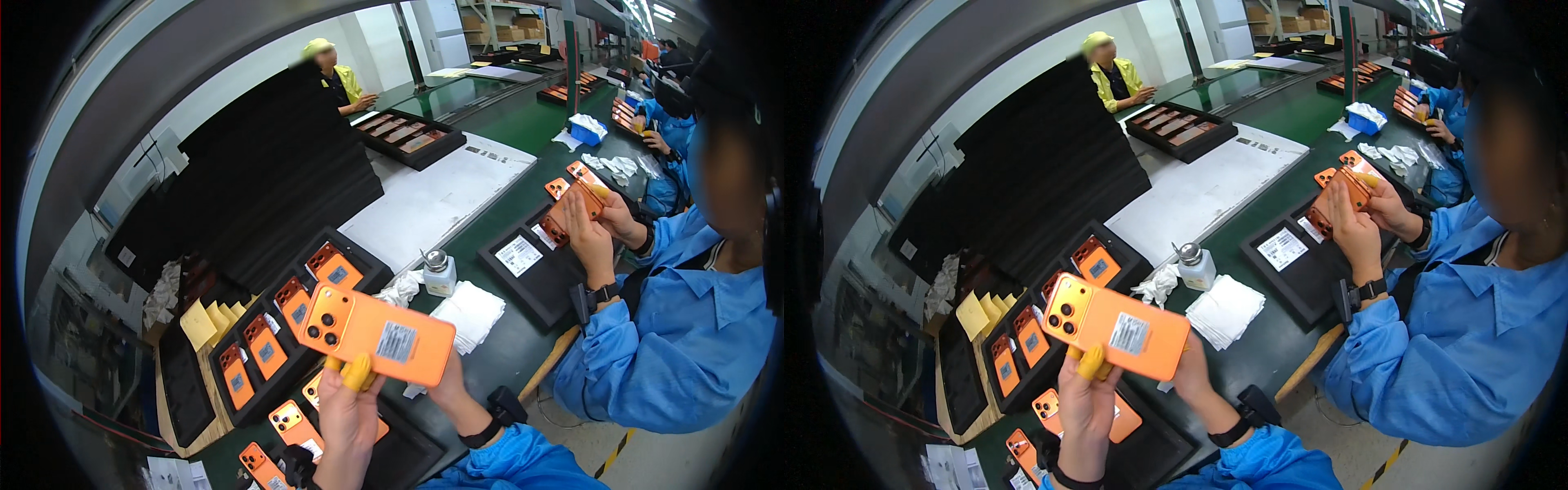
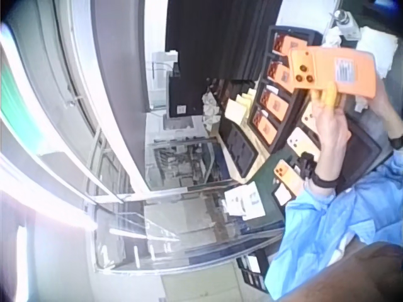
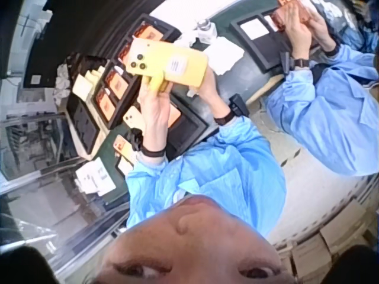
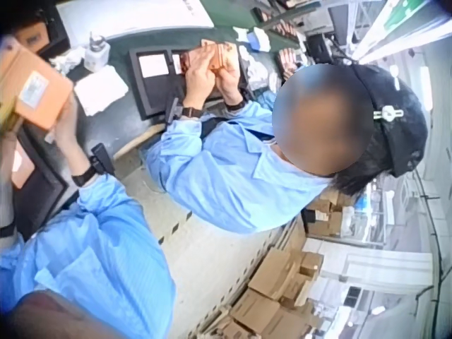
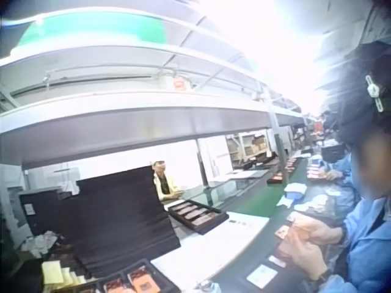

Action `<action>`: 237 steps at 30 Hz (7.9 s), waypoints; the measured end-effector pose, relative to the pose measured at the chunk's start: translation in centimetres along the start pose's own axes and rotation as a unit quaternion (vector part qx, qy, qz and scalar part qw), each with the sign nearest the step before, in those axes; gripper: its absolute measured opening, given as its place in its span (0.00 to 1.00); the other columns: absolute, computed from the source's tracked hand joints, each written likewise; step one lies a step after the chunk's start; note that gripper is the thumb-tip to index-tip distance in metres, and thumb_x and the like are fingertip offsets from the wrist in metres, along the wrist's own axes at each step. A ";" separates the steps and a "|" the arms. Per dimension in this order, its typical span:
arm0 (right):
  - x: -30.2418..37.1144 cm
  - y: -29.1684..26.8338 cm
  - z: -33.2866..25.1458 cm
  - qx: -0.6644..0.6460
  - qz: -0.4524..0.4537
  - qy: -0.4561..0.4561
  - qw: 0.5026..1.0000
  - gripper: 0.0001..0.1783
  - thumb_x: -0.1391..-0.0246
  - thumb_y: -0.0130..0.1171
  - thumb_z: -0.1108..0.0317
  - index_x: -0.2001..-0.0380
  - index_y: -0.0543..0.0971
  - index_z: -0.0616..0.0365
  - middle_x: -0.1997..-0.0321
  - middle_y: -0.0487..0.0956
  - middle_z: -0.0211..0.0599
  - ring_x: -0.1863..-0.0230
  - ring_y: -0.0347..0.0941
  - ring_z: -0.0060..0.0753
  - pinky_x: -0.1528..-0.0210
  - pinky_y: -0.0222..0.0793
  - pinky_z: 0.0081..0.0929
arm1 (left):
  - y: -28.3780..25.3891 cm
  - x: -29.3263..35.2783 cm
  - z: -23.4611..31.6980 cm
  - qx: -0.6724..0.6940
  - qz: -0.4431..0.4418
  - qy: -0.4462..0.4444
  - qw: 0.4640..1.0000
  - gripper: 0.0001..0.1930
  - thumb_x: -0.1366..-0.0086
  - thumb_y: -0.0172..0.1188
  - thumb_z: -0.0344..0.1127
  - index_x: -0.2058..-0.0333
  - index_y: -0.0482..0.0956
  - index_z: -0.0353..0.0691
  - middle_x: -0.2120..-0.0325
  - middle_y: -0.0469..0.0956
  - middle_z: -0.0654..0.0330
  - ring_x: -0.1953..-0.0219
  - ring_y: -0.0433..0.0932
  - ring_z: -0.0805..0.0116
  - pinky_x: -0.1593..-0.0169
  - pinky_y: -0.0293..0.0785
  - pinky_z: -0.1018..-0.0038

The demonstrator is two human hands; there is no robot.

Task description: Cleaning the back panels and camera lenses of several orange smartphones using a cloth and cleaning solution on an assembly line.

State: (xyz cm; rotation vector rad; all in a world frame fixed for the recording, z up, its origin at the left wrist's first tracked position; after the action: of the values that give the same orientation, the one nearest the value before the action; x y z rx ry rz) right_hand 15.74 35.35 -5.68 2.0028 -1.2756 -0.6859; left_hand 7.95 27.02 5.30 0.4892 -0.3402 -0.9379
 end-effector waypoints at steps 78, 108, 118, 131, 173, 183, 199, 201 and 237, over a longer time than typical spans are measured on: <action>7.6 2.6 -6.8 0.570 -0.111 -0.395 0.712 0.12 0.58 0.66 0.68 0.68 0.80 0.60 0.73 0.70 0.36 0.71 0.71 0.35 0.45 0.68 0.51 | -0.8 -0.7 -3.3 0.088 0.064 0.006 0.994 0.17 0.37 0.54 0.27 0.49 0.65 0.34 0.54 0.73 0.56 0.51 0.74 0.63 0.46 0.72 0.64; 7.8 2.9 -7.9 0.701 -0.240 -0.316 0.593 0.16 0.54 0.61 0.65 0.65 0.75 0.65 0.77 0.67 0.38 0.74 0.69 0.36 0.41 0.60 0.53 | -0.9 0.1 -3.5 0.085 0.045 0.019 0.995 0.18 0.39 0.55 0.24 0.50 0.64 0.36 0.55 0.74 0.55 0.52 0.75 0.61 0.48 0.74 0.61; 8.2 2.7 -7.9 0.696 -0.239 -0.288 0.613 0.14 0.55 0.63 0.66 0.68 0.77 0.66 0.77 0.67 0.40 0.74 0.68 0.35 0.41 0.61 0.54 | -0.7 -0.3 -4.0 0.067 0.033 -0.006 0.997 0.18 0.38 0.55 0.25 0.50 0.65 0.36 0.55 0.74 0.56 0.53 0.76 0.61 0.48 0.74 0.61; 9.7 3.7 -6.4 0.596 -0.226 -0.341 0.691 0.15 0.56 0.67 0.68 0.64 0.79 0.62 0.76 0.69 0.35 0.74 0.70 0.32 0.45 0.66 0.50 | -1.0 -0.1 -4.5 0.060 -0.002 -0.061 0.996 0.18 0.39 0.55 0.24 0.50 0.66 0.35 0.56 0.75 0.55 0.55 0.78 0.64 0.53 0.77 0.67; 9.8 3.9 -5.6 0.546 -0.245 -0.331 0.729 0.13 0.60 0.65 0.71 0.67 0.80 0.59 0.75 0.72 0.35 0.74 0.70 0.32 0.43 0.66 0.50 | -2.2 0.4 -2.8 0.027 -0.031 -0.090 0.995 0.20 0.41 0.55 0.22 0.49 0.67 0.33 0.58 0.77 0.54 0.59 0.79 0.66 0.56 0.79 0.70; 10.0 3.6 -6.2 0.534 -0.204 -0.342 0.746 0.09 0.59 0.65 0.71 0.70 0.81 0.57 0.72 0.75 0.36 0.71 0.73 0.33 0.47 0.70 0.47 | -3.2 0.4 -2.9 0.015 0.006 -0.084 0.996 0.21 0.40 0.55 0.23 0.48 0.65 0.33 0.59 0.78 0.55 0.60 0.80 0.66 0.56 0.79 0.70; 6.0 2.3 -8.3 0.588 -0.171 -0.253 0.749 0.57 0.74 0.76 0.51 0.40 0.58 0.57 0.36 0.54 0.53 0.40 0.58 0.53 0.40 0.58 0.45 | -5.1 2.8 -0.6 -0.022 0.031 -0.020 0.999 0.21 0.41 0.59 0.24 0.49 0.66 0.36 0.59 0.78 0.58 0.60 0.79 0.72 0.60 0.78 0.77; 6.1 3.4 -7.4 0.576 -0.208 -0.238 0.753 0.58 0.73 0.76 0.54 0.38 0.55 0.57 0.35 0.50 0.55 0.38 0.55 0.56 0.40 0.58 0.46 | -4.8 3.1 -0.7 -0.048 0.038 -0.010 0.998 0.22 0.41 0.58 0.23 0.48 0.66 0.35 0.59 0.78 0.58 0.60 0.79 0.72 0.59 0.78 0.77; 6.8 5.7 -4.2 0.538 -0.300 -0.096 0.782 0.34 0.63 0.68 0.49 0.55 0.70 0.58 0.50 0.67 0.42 0.47 0.62 0.49 0.45 0.58 0.40 | -8.3 2.2 -0.8 0.091 -0.024 -0.044 0.995 0.53 0.59 0.75 0.49 0.39 0.53 0.34 0.48 0.67 0.46 0.47 0.70 0.49 0.44 0.69 0.57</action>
State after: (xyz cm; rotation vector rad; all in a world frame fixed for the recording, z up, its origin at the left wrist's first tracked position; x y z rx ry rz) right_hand 18.12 28.42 0.87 3.4640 -1.2518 -0.4444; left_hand 3.89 21.30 0.32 0.6267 -0.4996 -0.9818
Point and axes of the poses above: each hand's wrist, its own x-axis away from the middle knuckle, its own y-axis out of the palm, z = x × y, the point moved 1 cm from there along -x, towards the middle knuckle
